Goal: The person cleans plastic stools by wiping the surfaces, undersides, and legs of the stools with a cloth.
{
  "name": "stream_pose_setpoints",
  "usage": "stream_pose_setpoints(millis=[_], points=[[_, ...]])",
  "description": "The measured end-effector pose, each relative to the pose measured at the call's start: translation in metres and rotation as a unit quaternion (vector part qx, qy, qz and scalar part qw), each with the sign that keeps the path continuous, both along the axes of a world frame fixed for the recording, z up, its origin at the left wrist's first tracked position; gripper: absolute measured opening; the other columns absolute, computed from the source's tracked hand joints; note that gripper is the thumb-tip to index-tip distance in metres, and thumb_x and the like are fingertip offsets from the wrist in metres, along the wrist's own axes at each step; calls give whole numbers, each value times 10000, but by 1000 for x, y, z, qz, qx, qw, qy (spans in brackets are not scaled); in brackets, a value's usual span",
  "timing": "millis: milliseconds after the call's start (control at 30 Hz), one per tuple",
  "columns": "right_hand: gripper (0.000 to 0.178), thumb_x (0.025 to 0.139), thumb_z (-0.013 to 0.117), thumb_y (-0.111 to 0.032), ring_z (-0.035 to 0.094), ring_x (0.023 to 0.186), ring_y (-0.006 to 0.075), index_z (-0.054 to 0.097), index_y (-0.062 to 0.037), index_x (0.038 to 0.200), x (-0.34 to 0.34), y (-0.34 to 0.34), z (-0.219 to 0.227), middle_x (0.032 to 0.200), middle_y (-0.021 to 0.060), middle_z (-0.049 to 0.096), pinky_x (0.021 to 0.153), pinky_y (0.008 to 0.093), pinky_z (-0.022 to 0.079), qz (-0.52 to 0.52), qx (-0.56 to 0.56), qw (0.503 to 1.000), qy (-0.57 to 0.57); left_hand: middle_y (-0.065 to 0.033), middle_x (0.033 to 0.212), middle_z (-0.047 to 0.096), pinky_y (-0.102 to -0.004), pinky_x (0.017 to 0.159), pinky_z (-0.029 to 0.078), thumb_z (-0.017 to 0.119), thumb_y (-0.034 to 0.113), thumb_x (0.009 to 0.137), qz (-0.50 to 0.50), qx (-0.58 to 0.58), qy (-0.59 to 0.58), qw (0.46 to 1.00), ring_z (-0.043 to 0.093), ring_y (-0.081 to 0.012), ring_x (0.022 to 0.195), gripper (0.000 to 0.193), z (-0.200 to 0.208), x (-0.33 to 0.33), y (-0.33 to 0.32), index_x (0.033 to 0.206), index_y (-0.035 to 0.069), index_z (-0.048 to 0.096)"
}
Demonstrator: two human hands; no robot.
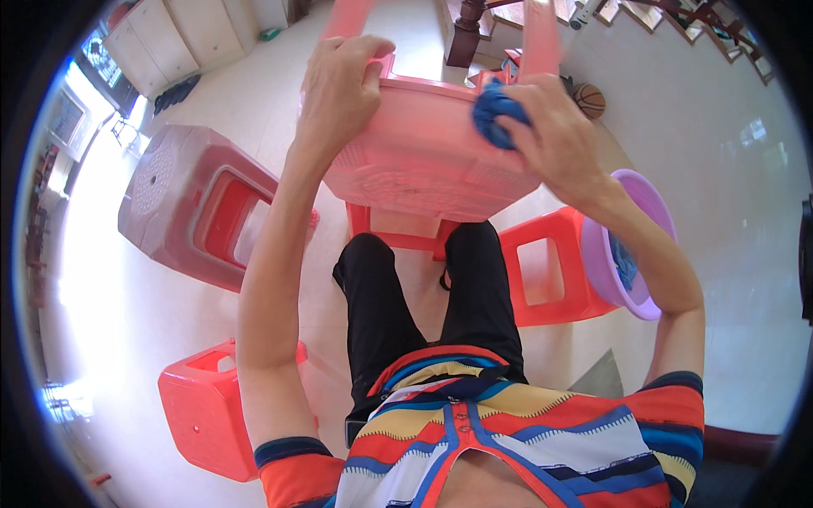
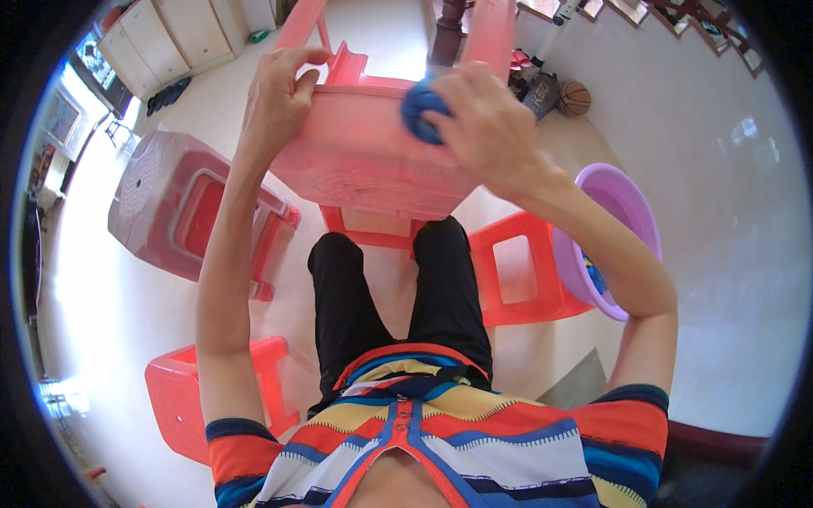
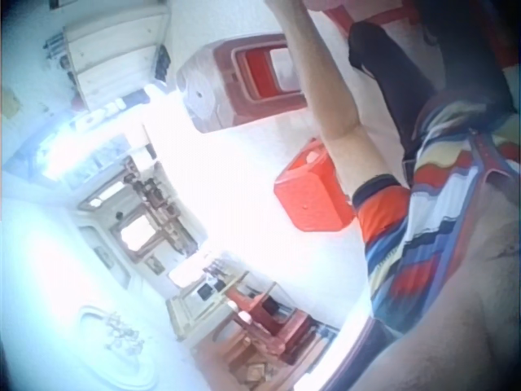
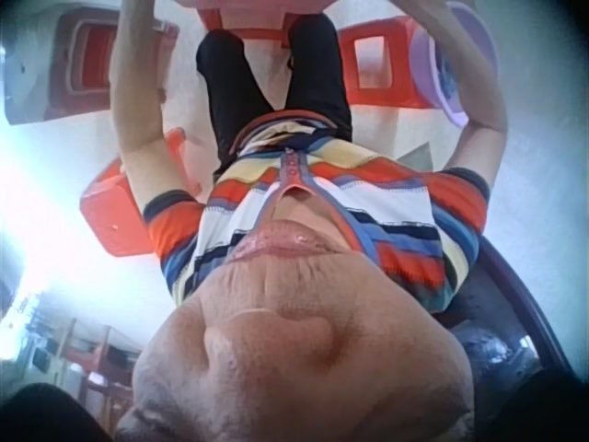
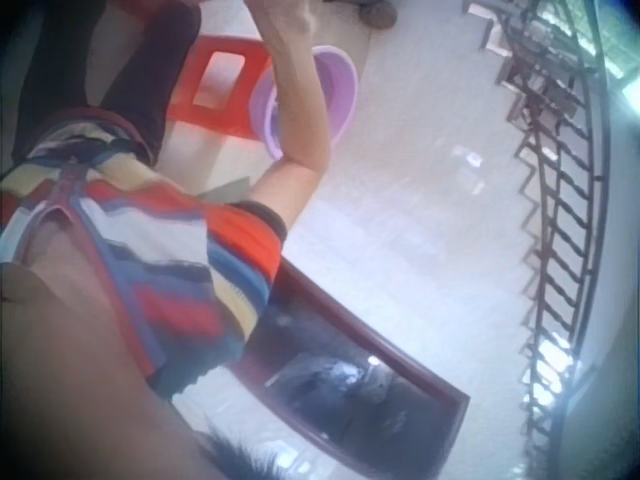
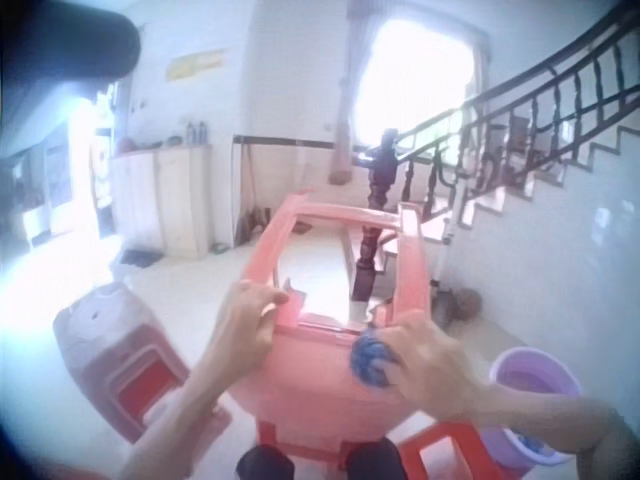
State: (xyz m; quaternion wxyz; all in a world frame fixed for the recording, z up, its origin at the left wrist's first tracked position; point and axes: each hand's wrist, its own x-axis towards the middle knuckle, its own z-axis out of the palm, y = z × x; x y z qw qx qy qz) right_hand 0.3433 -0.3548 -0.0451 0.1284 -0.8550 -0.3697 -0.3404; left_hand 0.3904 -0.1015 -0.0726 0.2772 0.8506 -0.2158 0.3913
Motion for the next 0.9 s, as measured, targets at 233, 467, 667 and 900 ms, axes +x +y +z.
stream_pose_setpoints(millis=[233,467,667,900], points=[[239,790,636,-201,612,778,279,549,-59,961,22,70,-17,979,136,543,596,360,513,79,-13,997,-6,-86,894,658,-417,855,363,617,245,832,21,46,26,998,503,-317,993,196,0,-3,-3,920,78,671],[296,754,692,-206,594,818,267,559,-95,995,13,-6,-12,935,91,562,685,342,489,102,29,994,-2,-46,878,655,-432,893,321,580,341,864,42,118,61,990,455,-307,1028,308,5,-8,-12,778,65,688],[264,829,596,-254,580,836,369,554,-42,981,90,-56,3,902,180,579,727,431,470,-84,122,989,-13,-71,911,643,-420,903,336,584,303,865,30,132,61,989,463,-300,1020,280,11,-8,-14,768,59,680],[309,845,601,-290,579,827,364,528,-40,1011,133,-56,-40,884,159,577,709,417,465,-195,318,927,-39,-148,1034,599,-397,865,382,602,187,847,50,186,-46,980,504,-302,1015,150,10,-6,-44,923,63,640]])
